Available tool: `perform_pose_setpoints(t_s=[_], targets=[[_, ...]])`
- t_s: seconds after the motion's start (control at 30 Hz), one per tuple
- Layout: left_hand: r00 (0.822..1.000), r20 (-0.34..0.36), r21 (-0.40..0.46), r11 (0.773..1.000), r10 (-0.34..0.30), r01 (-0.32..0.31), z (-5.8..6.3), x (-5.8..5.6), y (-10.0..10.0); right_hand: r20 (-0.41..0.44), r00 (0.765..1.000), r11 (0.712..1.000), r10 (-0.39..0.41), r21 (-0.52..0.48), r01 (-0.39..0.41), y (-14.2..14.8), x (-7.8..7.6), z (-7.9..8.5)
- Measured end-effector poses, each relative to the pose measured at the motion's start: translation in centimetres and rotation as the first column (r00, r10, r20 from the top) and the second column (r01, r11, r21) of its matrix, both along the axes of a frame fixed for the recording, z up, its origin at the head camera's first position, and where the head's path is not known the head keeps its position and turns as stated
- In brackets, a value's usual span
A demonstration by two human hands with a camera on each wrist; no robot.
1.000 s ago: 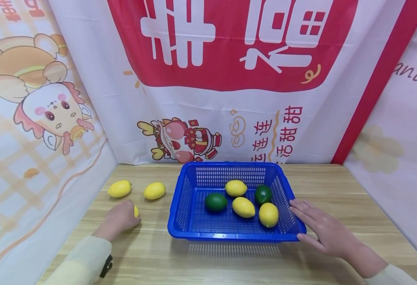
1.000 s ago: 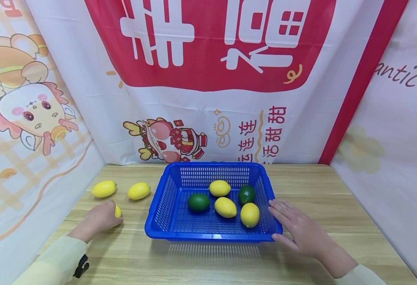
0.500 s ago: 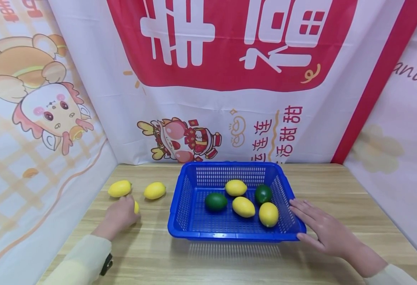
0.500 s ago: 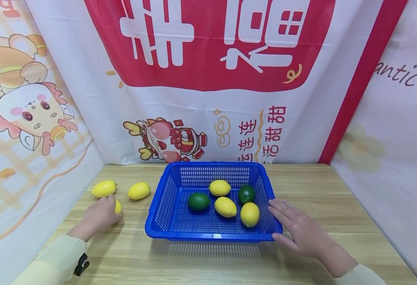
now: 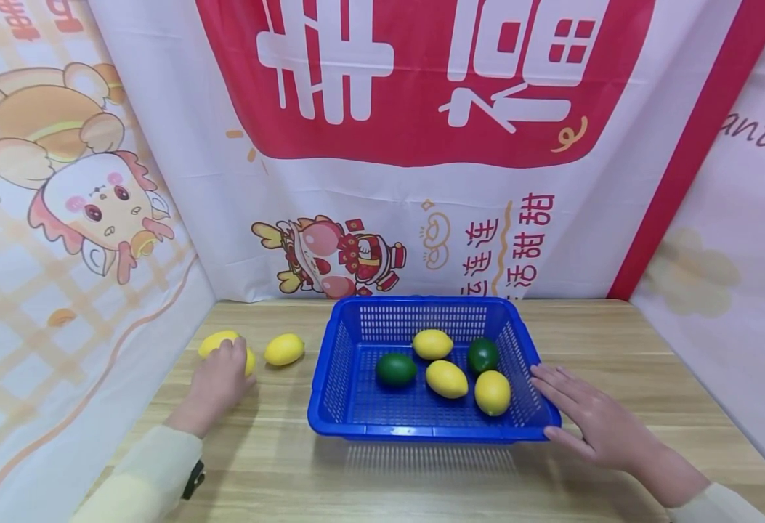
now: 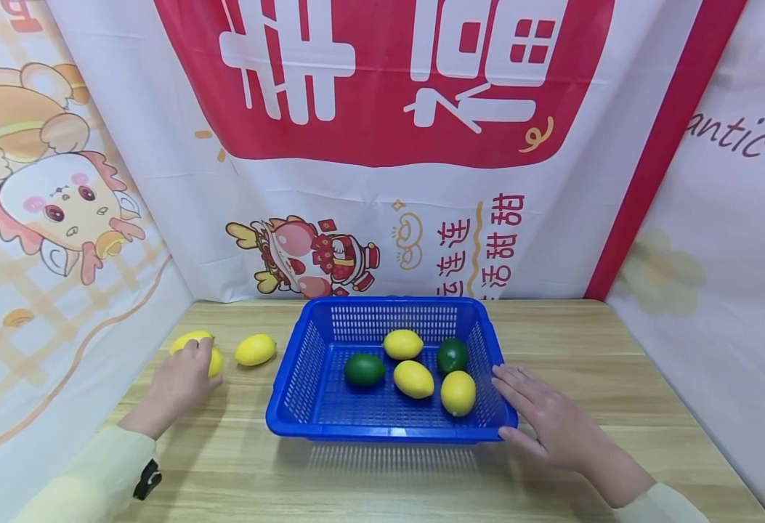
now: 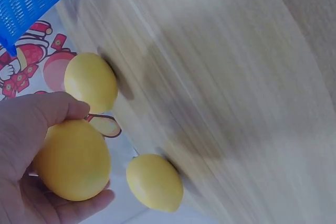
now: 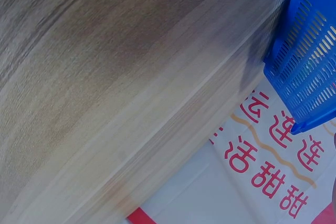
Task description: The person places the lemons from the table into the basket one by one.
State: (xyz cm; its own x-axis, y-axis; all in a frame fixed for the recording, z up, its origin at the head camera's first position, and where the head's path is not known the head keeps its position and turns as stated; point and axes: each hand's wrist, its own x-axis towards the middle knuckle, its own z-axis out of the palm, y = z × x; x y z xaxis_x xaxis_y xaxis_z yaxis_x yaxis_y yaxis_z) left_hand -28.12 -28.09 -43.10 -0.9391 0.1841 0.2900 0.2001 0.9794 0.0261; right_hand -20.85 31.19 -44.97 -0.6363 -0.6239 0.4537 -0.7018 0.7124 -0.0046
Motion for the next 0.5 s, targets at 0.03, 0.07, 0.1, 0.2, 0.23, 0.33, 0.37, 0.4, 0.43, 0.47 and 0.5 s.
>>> perform_pose_setpoints(t_s=[0.03, 0.07, 0.1, 0.2, 0.23, 0.33, 0.37, 0.4, 0.43, 0.47, 0.5], targets=[[1.000, -0.027, -0.002, 1.000, -0.008, 0.008, 0.1, -0.1, 0.0, 0.001, 1.000, 1.000, -0.002, 0.000, 0.002, 0.0, 0.0, 0.0], [0.998, -0.055, 0.000, 1.000, -0.017, 0.017, 0.1, -0.1, 0.0, 0.002, 1.000, 1.000, -0.003, 0.000, 0.003, 0.0, 0.0, 0.0], [0.996, -0.081, 0.003, 1.000, -0.026, 0.026, 0.2, -0.2, 0.1, 0.003, 1.000, 1.000, -0.004, 0.001, 0.004, 0.0, 0.0, 0.0], [0.984, -0.167, 0.002, 0.998, -0.055, 0.056, 0.2, -0.5, 0.1, 0.006, 1.000, 1.000, -0.006, 0.003, 0.006, 0.0, 0.0, 0.0], [0.979, -0.193, 0.002, 0.998, -0.064, 0.065, 0.3, -0.5, 0.1, 0.006, 1.000, 1.000, -0.007, 0.003, 0.007, 0.0, 0.0, 0.0], [0.963, -0.253, -0.006, 0.996, -0.087, 0.088, 0.4, -0.8, 0.2, 0.009, 1.000, 1.000, -0.014, 0.004, 0.013, 0.0, 0.0, 0.0], [0.959, -0.269, -0.011, 0.996, -0.093, 0.093, 0.5, -0.9, 0.3, 0.007, 1.000, 1.000, -0.014, 0.004, 0.014, 0.0, 0.0, 0.0], [0.953, -0.286, -0.019, 0.995, -0.103, 0.102, 0.5, -1.0, 0.3, 0.008, 1.000, 1.000, -0.016, 0.004, 0.016, 0.0, 0.0, 0.0], [0.941, -0.315, -0.031, 0.993, -0.122, 0.118, 0.5, -1.1, 0.3, 0.007, 1.000, 1.000, -0.015, 0.004, 0.015, -0.1, 0.1, 0.0], [0.929, -0.342, -0.044, 0.990, -0.139, 0.132, 0.5, -1.2, 0.2, 0.007, 1.000, 1.000, -0.016, 0.004, 0.016, -0.1, 0.1, 0.0], [0.914, -0.373, -0.060, 0.987, -0.160, 0.148, 0.5, -1.3, 0.2, 0.006, 1.000, 1.000, -0.017, 0.005, 0.017, -0.1, 0.1, 0.1]])
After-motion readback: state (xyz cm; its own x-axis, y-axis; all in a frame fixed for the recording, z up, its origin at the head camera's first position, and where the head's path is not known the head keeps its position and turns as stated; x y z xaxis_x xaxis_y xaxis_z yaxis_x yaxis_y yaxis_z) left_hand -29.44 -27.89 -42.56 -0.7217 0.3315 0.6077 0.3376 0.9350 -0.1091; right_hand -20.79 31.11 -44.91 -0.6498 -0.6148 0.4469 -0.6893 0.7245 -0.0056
